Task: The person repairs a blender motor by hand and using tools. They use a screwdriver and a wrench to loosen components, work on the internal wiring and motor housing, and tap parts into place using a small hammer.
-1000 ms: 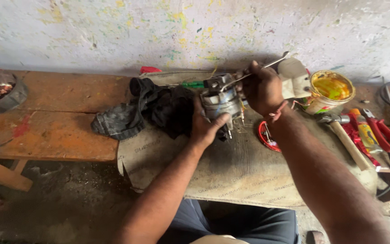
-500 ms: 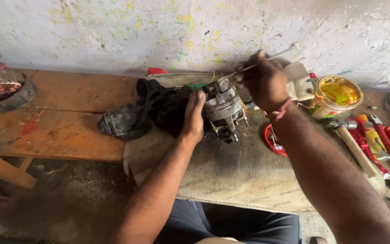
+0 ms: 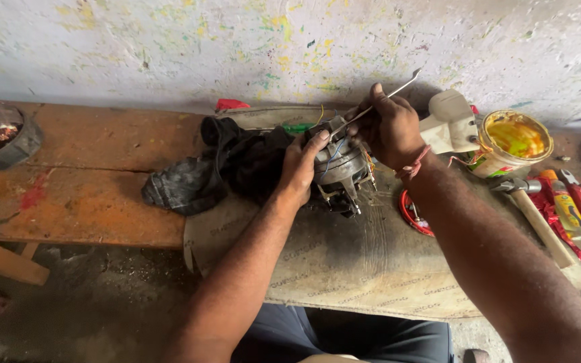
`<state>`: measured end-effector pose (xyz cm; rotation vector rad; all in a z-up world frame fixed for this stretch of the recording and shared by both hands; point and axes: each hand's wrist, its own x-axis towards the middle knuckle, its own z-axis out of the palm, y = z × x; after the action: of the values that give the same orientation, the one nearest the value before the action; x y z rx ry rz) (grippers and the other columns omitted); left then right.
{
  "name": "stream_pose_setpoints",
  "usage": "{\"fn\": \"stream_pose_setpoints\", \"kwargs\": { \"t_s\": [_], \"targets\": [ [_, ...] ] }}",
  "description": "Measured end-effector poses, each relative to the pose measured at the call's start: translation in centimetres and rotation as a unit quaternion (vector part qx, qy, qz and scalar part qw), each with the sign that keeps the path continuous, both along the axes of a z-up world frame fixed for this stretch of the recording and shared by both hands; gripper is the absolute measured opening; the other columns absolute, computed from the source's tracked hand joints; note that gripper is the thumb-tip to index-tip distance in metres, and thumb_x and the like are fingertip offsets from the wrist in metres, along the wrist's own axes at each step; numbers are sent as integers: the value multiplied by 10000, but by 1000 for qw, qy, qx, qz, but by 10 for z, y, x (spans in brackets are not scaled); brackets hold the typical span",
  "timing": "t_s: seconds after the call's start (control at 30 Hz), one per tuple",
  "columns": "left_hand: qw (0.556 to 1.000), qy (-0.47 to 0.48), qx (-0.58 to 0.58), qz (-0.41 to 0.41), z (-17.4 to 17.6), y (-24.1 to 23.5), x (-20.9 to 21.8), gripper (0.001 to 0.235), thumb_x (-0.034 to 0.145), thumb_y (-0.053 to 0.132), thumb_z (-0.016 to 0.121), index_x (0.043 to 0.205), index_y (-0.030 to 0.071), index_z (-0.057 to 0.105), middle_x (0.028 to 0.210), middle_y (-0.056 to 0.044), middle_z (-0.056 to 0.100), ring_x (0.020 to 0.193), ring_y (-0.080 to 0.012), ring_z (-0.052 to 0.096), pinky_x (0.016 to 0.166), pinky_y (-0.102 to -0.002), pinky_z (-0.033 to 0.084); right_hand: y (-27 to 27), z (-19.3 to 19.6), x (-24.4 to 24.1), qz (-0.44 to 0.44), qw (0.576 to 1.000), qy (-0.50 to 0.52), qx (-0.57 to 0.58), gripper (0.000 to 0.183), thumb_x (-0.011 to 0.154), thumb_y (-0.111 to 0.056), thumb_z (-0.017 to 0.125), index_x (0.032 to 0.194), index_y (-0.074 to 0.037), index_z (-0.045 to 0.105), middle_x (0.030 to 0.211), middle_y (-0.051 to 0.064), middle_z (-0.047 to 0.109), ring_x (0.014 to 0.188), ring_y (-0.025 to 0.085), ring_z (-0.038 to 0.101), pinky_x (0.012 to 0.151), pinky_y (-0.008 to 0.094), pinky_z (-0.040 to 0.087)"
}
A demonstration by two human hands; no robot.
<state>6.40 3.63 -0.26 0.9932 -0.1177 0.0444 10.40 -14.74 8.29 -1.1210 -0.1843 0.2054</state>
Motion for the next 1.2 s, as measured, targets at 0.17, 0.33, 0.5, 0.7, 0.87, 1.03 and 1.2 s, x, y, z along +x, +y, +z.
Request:
{"fn": "stream_pose_setpoints", "kwargs": {
  "t_s": [0.17,0.33,0.5,0.7,0.87,1.03,1.2],
  "targets": [
    [999,-15,-30,-20,-3,1,0,556,889,333,757,1298,-2,586,1172,-104,685,1072,-207,640,971,-382,519,7,11,0,-17,999,20,-29,373,1075,-356,515,950,-10,573,838,192,705,632,289,676,566,395,561],
    [998,3,-50,-47,-1,6,-2,557,862,326,770,1284,16,582,1152,-103,684,1066,-219,652,963,-401,535,15,17,-24,-85,991,-27,-97,393,1076,-332,515,931,24,599,846,193,720,652,275,693,573,396,561],
    [998,8,-47,-44,-4,6,0,588,840,336,793,1288,14,588,1140,-102,687,1048,-222,654,940,-410,549,7,12,-26,-27,998,-39,-46,349,1088,-260,527,950,41,636,858,187,700,684,267,680,600,387,552],
    [995,-7,-67,-67,-5,9,2,567,825,309,804,1277,36,595,1138,-80,698,1040,-206,663,952,-402,543,3,1,-20,26,998,-32,51,310,1096,-215,488,947,31,604,877,197,713,680,272,669,564,382,506],
    [995,6,-65,-81,-3,13,6,557,836,296,805,1276,32,587,1122,-83,682,1032,-221,649,933,-423,544,7,2,-25,4,993,-114,19,204,1080,-187,506,1012,-1,555,875,194,695,681,282,676,611,396,547],
    [994,12,-71,-80,0,14,-1,551,833,297,766,1287,51,575,1159,-88,673,1073,-224,646,946,-418,552,20,12,-42,-36,977,-183,-98,247,1093,-245,513,1028,-8,541,872,160,699,670,227,685,593,347,559],
    [993,-18,-83,-81,-4,13,-3,565,892,321,756,1329,20,563,1195,-113,649,1110,-235,622,961,-415,531,33,18,-59,-52,946,-262,-183,270,1101,-276,535,1039,-15,505,904,115,702,696,163,684,611,292,560]
  ]
}}
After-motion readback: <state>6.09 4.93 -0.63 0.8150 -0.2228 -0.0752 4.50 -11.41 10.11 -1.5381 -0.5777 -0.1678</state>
